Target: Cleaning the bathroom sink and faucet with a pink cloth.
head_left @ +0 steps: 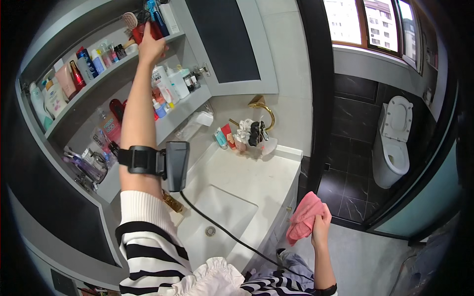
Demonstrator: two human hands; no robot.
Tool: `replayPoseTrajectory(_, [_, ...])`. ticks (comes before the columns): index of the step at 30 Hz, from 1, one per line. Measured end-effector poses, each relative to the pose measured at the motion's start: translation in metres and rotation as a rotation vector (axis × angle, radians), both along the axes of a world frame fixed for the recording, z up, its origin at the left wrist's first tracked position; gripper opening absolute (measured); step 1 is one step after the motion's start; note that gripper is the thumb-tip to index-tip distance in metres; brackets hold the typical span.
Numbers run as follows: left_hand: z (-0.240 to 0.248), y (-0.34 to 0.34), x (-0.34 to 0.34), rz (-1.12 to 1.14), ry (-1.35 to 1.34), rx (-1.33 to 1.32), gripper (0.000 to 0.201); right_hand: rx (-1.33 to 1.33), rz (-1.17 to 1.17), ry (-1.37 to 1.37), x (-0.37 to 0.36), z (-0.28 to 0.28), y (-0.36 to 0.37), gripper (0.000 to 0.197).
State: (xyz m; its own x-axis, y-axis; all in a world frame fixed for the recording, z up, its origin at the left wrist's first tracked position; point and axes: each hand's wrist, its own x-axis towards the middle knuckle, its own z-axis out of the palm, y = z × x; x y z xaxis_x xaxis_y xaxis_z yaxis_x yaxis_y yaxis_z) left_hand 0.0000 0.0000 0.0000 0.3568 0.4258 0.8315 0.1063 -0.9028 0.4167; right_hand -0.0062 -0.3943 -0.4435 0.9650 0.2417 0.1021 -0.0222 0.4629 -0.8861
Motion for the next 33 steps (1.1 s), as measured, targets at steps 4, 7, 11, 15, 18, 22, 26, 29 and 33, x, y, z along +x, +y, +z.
replayPoseTrajectory(4, [-0.020, -0.038, 0.025, -0.063, 0.308, -0.015, 0.085, -0.005, -0.048, 0.011, 0.030, -0.011, -0.008, 0.021])
replayPoseTrajectory(7, [-0.038, -0.035, 0.034, 0.013, 0.394, -0.004, 0.087, 0.004, -0.069, 0.041, 0.021, -0.014, -0.004, 0.019])
replayPoseTrajectory(11, [-0.057, -0.018, 0.037, 0.134, 0.365, 0.043, 0.087, -0.039, -0.102, 0.059, 0.018, -0.005, 0.000, 0.017])
replayPoseTrajectory(15, [-0.053, -0.022, 0.018, 0.095, 0.383, -0.104, 0.085, 0.045, -0.023, 0.104, 0.016, -0.005, 0.004, 0.017])
replayPoseTrajectory(18, [-0.057, -0.005, 0.017, 0.118, 0.345, -0.078, 0.084, 0.030, -0.024, 0.097, 0.019, -0.007, 0.010, 0.017])
replayPoseTrajectory(22, [-0.057, 0.000, 0.017, 0.175, 0.319, -0.095, 0.085, 0.006, -0.030, 0.083, 0.022, -0.008, 0.013, 0.017])
replayPoseTrajectory(26, [-0.051, -0.008, 0.015, 0.282, 0.229, -0.082, 0.084, -0.018, -0.043, 0.087, 0.023, -0.012, 0.011, 0.016])
replayPoseTrajectory(29, [-0.038, 0.003, 0.014, 0.453, 0.145, 0.037, 0.084, -0.013, -0.043, 0.087, 0.023, -0.012, 0.011, 0.016])
replayPoseTrajectory(33, [-0.039, 0.005, 0.024, 0.446, 0.242, -0.102, 0.084, 0.023, -0.036, 0.116, 0.023, -0.018, 0.005, 0.015])
